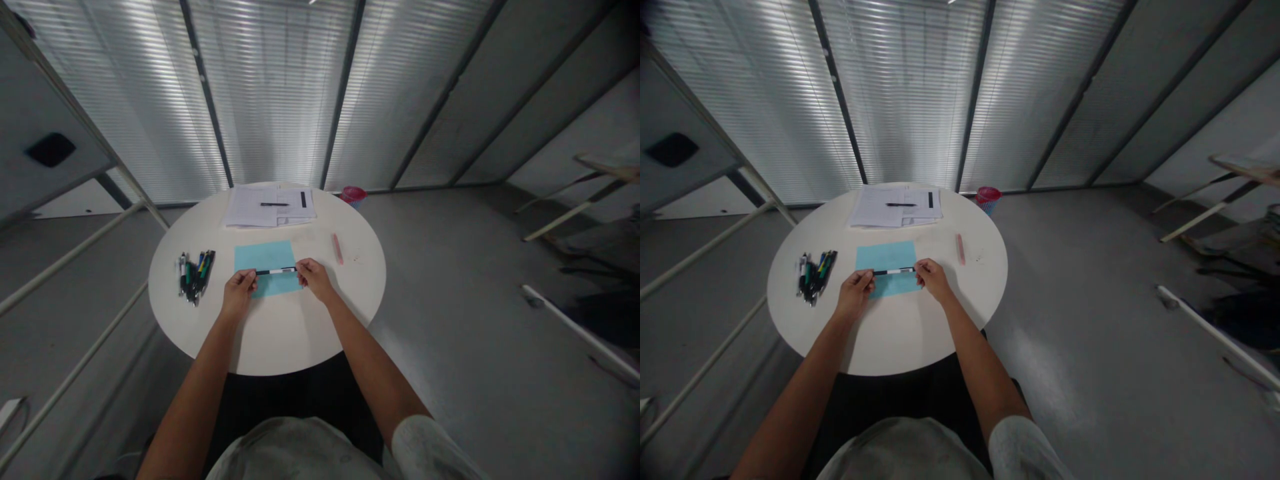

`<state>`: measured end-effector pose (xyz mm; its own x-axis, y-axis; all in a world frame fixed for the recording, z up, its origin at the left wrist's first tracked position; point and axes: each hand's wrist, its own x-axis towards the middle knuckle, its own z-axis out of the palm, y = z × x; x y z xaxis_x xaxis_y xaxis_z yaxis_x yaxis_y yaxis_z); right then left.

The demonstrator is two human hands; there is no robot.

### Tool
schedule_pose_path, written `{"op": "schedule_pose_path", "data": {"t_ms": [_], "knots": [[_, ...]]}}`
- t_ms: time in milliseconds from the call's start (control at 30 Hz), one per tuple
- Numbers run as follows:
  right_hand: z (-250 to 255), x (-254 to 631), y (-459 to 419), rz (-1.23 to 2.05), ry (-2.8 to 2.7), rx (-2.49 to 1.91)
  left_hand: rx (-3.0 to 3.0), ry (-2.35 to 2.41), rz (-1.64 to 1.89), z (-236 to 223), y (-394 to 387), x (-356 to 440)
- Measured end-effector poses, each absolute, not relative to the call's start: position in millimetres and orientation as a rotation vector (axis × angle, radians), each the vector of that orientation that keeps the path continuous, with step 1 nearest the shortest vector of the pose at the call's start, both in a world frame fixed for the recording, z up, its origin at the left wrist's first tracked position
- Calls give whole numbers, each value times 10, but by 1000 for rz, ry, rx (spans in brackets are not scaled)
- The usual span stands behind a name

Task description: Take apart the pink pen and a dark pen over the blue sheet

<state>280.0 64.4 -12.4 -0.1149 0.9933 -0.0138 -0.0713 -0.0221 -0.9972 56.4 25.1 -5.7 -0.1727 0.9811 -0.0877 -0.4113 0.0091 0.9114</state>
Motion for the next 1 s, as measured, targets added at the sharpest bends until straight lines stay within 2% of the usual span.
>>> {"op": "schedule_pose_path", "data": {"t_ms": [1000], "knots": [[-108, 2788, 644, 1302, -1231, -1139, 779, 1018, 1486, -93, 262, 553]]}}
